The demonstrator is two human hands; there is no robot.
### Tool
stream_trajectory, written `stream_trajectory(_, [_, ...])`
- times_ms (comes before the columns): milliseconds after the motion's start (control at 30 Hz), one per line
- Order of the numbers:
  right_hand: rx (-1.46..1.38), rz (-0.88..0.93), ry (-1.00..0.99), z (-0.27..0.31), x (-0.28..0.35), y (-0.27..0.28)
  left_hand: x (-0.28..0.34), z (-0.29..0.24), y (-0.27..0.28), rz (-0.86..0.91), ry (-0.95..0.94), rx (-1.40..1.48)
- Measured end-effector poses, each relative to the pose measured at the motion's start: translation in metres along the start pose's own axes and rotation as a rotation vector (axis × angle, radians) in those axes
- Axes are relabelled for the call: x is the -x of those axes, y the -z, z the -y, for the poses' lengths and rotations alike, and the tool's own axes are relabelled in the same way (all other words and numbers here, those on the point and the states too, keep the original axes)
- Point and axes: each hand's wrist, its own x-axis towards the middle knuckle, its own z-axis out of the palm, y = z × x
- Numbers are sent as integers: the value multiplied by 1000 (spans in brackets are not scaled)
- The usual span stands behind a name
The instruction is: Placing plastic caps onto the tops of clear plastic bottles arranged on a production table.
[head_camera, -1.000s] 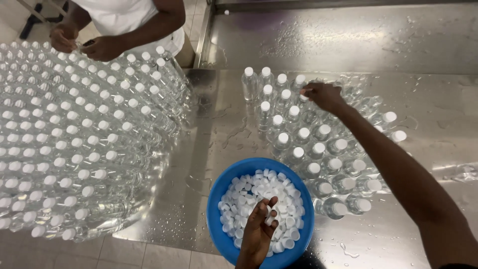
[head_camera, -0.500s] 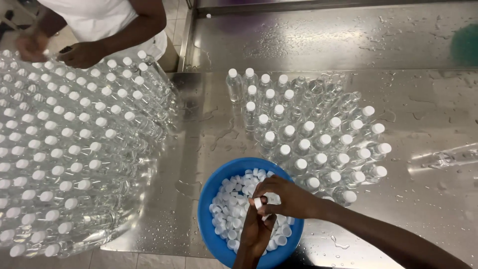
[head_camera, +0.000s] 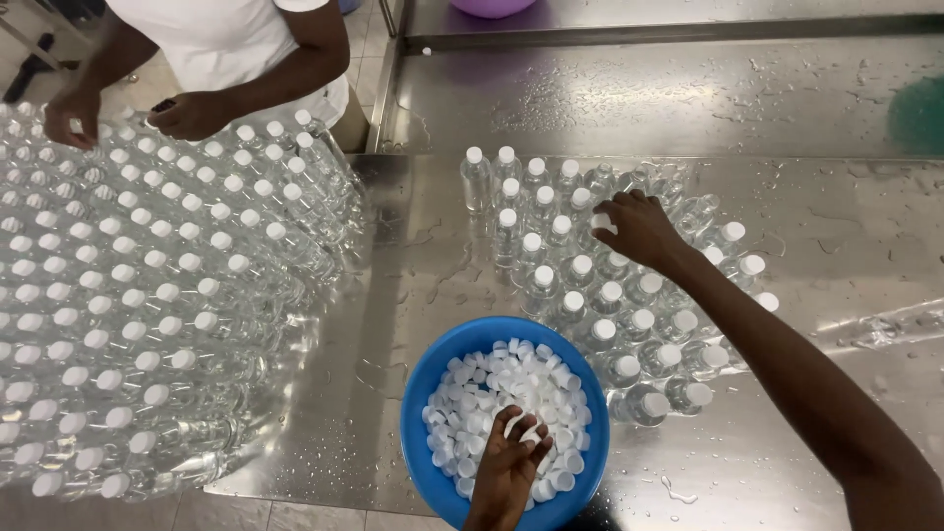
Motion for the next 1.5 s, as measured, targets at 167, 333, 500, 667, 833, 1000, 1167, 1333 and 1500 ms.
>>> stream_trajectory(167, [-12,83,4,-6,-9,-2,14,-13,-11,-107,5,-84])
stream_trajectory(333, [-91,140,-11,-11,-11,3,9,-21,0,-125,-26,-143])
stream_trajectory(500, [-489,343,-248,-12,-19,13,4,-23,-3,-137,-14,-190])
stream_trajectory(667, [-395,275,-160,-21,-18,-7,2,-20,-14,-47,-22,-234])
stream_trajectory(833, [-406,277,-137,-18,-14,-6,3,-15,-37,52,-41,-250])
stream_trajectory(1000, [35,22,-72,5,1,1,-6,-2,-46,98,-92,-330])
stream_trajectory(1167, [-489,189,49,142,132,50,-8,-4,-58,-27,-87,-325])
stream_trajectory(1333, [-436,298,508,159,195,-2,-1,-3,-68,140,-58,-275])
stream_trajectory(1500, [-560,247,305,150,177,37,-3,0,-65,133,-121,-313])
